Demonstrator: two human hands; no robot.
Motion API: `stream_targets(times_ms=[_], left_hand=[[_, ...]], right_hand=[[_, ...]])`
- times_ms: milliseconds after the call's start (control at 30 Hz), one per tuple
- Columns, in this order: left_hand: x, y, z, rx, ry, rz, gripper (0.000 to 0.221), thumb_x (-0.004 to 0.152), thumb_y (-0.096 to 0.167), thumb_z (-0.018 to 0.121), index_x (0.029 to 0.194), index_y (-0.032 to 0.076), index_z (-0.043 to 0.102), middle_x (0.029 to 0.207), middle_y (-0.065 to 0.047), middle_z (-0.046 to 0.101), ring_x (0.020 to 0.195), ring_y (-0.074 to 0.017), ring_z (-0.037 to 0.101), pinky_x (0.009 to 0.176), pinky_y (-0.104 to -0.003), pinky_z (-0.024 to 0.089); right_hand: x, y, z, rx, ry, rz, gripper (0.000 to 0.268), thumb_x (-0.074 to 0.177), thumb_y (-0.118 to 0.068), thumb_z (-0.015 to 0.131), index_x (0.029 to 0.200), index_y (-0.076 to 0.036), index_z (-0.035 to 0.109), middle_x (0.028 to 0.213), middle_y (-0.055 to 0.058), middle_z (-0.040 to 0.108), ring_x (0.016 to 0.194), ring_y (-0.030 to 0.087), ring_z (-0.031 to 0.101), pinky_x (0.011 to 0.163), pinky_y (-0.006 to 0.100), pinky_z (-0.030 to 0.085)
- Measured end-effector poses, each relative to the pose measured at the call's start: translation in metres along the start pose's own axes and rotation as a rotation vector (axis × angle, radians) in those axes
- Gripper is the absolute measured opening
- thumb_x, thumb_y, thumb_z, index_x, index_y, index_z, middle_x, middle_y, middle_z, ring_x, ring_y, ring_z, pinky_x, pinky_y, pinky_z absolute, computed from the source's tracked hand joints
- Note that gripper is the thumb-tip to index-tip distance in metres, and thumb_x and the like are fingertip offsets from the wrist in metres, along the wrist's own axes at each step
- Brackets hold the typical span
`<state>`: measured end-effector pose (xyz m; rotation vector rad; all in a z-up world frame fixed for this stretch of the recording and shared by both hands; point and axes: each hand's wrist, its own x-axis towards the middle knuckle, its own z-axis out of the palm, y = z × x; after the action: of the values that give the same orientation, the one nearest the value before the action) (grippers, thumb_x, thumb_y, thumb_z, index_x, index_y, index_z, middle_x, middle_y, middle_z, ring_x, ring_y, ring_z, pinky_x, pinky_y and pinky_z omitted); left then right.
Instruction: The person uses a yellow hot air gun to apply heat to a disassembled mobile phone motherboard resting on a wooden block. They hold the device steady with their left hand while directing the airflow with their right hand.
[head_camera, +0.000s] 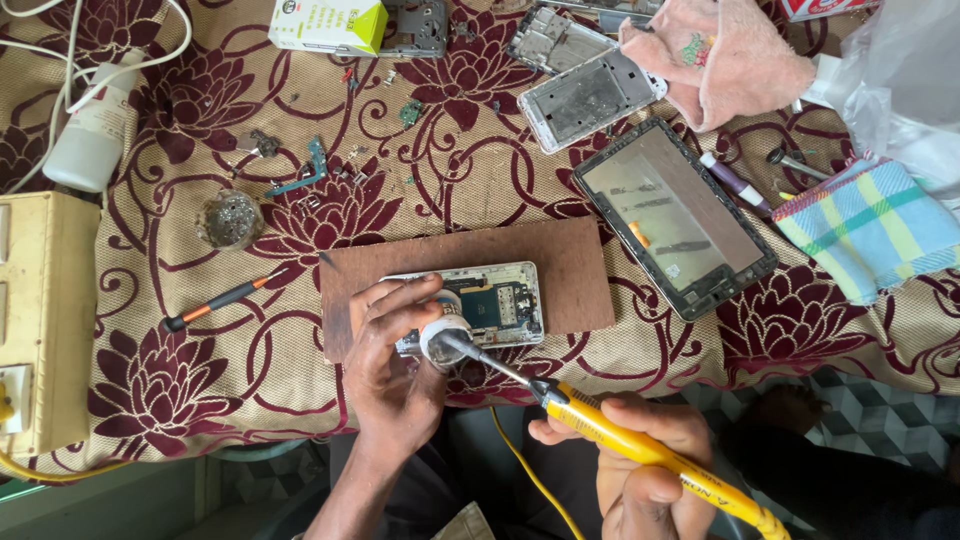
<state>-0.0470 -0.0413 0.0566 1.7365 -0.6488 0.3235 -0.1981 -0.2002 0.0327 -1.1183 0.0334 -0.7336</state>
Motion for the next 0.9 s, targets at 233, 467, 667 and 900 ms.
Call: stream_targets(times_ms=[233, 467, 667, 900], left_hand=[[0.001, -0.001, -0.003, 0.118, 0.033, 0.044, 0.035, 0.084, 0.001, 0.079, 0.117, 0.005, 0.067, 0.135, -0.009, 0.069, 0.129, -0.0268, 0.057, 0.113, -0.041, 0.048], [0.003, 0.003, -0.008, 0.165, 0.035, 0.076, 0.037, 0.079, -0.002, 0.073, 0.116, 0.005, 0.068, 0.134, -0.010, 0.068, 0.127, -0.0297, 0.056, 0.112, -0.042, 0.047], [0.003, 0.003, -0.006, 0.268, 0.045, 0.156, 0.033, 0.076, -0.004, 0.077, 0.107, 0.005, 0.070, 0.129, -0.008, 0.070, 0.120, -0.0296, 0.059, 0.106, -0.040, 0.047], [-0.001, -0.004, -0.003, 0.178, 0.062, 0.134, 0.038, 0.077, -0.007, 0.071, 0.112, 0.004, 0.064, 0.134, -0.010, 0.069, 0.126, -0.0289, 0.056, 0.110, -0.041, 0.047]], right_hand=[[0.003, 0.005, -0.006, 0.073, -0.016, -0.033, 0.049, 0.116, -0.036, 0.045, 0.131, 0.011, 0.044, 0.114, 0.034, 0.066, 0.099, 0.043, 0.076, 0.086, 0.063, 0.070], [0.001, 0.007, -0.006, -0.015, 0.003, -0.048, 0.055, 0.119, -0.041, 0.038, 0.133, 0.012, 0.045, 0.108, 0.034, 0.071, 0.091, 0.040, 0.079, 0.081, 0.056, 0.070], [0.004, 0.006, -0.003, -0.046, -0.045, -0.069, 0.050, 0.115, -0.035, 0.044, 0.127, 0.013, 0.042, 0.113, 0.031, 0.065, 0.096, 0.043, 0.077, 0.084, 0.058, 0.068], [0.002, -0.010, -0.026, -0.270, -0.316, 0.020, 0.035, 0.109, -0.026, 0.059, 0.137, -0.006, 0.057, 0.117, 0.025, 0.069, 0.100, 0.037, 0.079, 0.088, 0.048, 0.066]])
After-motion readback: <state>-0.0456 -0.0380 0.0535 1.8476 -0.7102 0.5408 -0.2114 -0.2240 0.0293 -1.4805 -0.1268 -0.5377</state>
